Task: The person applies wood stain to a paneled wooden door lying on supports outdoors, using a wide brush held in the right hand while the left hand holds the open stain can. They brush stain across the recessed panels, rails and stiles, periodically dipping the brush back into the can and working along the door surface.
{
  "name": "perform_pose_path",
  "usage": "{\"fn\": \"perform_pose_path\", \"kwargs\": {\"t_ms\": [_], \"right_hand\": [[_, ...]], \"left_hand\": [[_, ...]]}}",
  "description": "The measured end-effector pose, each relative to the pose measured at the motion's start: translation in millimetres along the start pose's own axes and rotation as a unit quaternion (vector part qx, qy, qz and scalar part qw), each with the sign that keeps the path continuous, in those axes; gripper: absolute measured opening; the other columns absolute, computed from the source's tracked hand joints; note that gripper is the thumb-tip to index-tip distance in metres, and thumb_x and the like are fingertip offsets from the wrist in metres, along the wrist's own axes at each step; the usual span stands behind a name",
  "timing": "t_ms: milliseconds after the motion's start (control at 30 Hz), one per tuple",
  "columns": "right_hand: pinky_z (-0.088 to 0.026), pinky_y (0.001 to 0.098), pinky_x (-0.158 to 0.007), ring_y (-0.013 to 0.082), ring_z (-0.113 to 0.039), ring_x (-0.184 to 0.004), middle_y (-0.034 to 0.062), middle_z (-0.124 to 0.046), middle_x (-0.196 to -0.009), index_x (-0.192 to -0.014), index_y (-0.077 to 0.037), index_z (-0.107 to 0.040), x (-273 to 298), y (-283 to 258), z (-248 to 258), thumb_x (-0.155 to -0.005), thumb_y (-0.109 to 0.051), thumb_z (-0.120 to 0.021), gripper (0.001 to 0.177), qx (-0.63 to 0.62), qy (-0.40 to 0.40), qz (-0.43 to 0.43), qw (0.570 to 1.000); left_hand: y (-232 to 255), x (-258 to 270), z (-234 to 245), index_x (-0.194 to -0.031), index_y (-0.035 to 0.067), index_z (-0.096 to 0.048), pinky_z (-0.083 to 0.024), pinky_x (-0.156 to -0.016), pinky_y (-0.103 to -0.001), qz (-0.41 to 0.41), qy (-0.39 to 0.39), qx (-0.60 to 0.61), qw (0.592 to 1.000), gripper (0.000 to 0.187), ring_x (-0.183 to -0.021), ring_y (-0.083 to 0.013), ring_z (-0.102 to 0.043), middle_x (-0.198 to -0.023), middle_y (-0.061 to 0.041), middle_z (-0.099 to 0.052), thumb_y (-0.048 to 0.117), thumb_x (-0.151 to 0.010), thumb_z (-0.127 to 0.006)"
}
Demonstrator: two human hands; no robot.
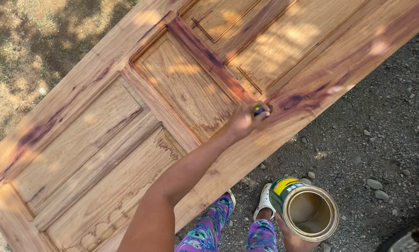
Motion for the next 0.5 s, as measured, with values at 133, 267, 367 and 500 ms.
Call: {"fn": "perform_pose_path", "kwargs": {"t_ms": [133,267,367,500], "right_hand": [[-0.057,0.0376,-0.104,0.0238,-0.063,-0.122,0.016,-0.057,-0.14,-0.152,0.002,-0.038,4,24,-1,-0.059,0.002,-0.088,0.105,-0.005,0.008,0.026,1.0],[-0.056,0.0361,-0.104,0.0219,-0.063,-0.122,0.0133,-0.058,-0.14,-0.151,0.001,-0.041,-1,35,-13,-0.062,0.0,-0.09,0.102,-0.022,0.003,0.047,0.999],[-0.056,0.035,-0.104,0.0211,-0.063,-0.122,0.012,-0.059,-0.14,-0.152,0.0,-0.041,0,32,-19,-0.063,-0.002,-0.09,0.101,-0.045,-0.001,0.038,0.998],[-0.054,0.0343,-0.105,0.0211,-0.06,-0.126,0.0124,-0.057,-0.142,-0.152,0.0,-0.038,-9,51,-18,-0.062,-0.002,-0.091,0.105,0.003,-0.008,0.065,0.998]], "left_hand": [[-36,-29,26,-0.102,0.026,-0.07,-0.065,-0.051,-0.026,0.077,0.098,0.073,0.99,0.006,-0.059,-0.0129,-0.068,-0.083,-0.002,-0.075,0.027,-0.101,-0.064],[-64,-15,-18,-0.103,0.021,-0.069,-0.066,-0.059,-0.027,-0.066,0.178,-0.128,0.974,0.006,-0.071,-0.0151,-0.071,-0.097,-0.004,-0.077,0.022,-0.099,-0.064],[-30,11,-17,-0.105,0.023,-0.069,-0.068,-0.062,-0.028,-0.001,0.053,-0.058,0.997,0.005,-0.076,-0.0181,-0.076,-0.102,-0.005,-0.078,0.023,-0.101,-0.065],[-44,-1,21,-0.111,0.022,-0.067,-0.07,-0.078,-0.034,-0.027,0.123,-0.066,0.99,0.01,-0.09,-0.0231,-0.078,-0.108,-0.007,-0.078,0.027,-0.103,-0.065]]}}
Point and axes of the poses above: each hand's wrist, its own x-axis away from the middle knuckle, its own z-axis out of the back of the hand, y = z × x, the point moved 1 cm from there along -x, towards the middle knuckle
